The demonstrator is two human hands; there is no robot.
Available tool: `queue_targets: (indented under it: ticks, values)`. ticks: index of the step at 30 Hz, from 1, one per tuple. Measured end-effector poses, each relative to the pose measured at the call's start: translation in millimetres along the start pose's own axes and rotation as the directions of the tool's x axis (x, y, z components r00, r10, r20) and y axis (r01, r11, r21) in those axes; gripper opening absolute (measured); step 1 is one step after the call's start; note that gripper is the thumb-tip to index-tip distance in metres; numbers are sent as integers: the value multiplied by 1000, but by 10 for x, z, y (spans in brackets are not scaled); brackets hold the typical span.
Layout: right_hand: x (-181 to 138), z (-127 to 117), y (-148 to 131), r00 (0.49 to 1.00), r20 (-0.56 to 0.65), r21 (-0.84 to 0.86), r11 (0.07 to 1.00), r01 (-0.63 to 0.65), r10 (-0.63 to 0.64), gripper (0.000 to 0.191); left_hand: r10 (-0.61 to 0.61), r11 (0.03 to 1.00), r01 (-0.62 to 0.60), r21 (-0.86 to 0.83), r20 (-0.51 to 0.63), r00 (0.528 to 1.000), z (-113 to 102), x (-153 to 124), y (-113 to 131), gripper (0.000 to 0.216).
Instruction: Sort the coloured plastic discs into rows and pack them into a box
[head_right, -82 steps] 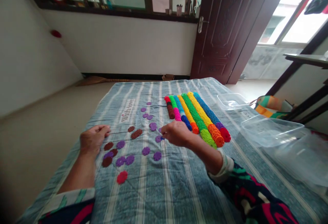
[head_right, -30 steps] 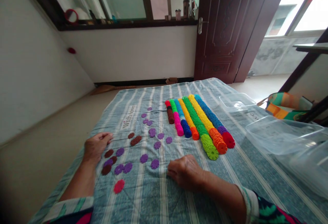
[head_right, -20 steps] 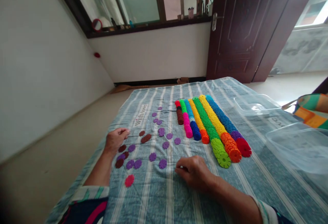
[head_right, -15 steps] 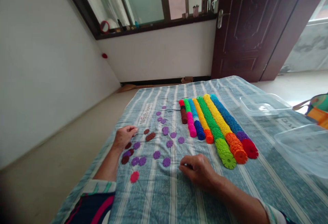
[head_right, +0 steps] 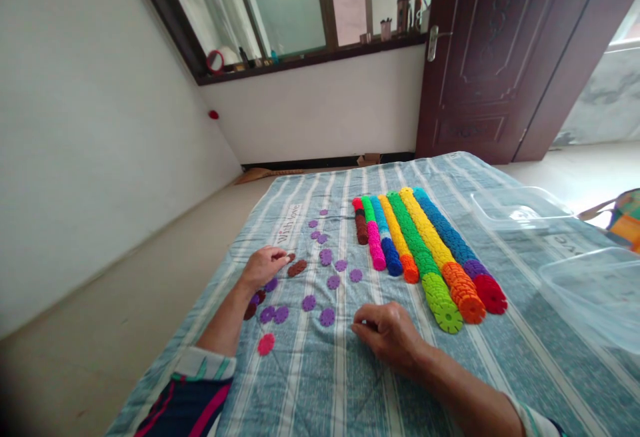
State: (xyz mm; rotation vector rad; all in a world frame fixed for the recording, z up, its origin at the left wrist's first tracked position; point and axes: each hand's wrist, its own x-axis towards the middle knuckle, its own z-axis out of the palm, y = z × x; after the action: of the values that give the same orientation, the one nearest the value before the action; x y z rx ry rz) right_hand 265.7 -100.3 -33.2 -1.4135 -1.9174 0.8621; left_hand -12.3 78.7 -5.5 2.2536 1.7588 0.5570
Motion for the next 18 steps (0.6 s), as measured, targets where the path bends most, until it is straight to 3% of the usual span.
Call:
queue_targets:
  ticks: [10,18]
  values:
    - [11,31,31,1000,-8,2,1000,5,-5,21,3,1000,-3,8,27,1000,43,5,26,21]
    - [3,23,18,1000,7,-14,1000,5,-5,21,-28,987,23,-162,-29,999,109,4,20,13]
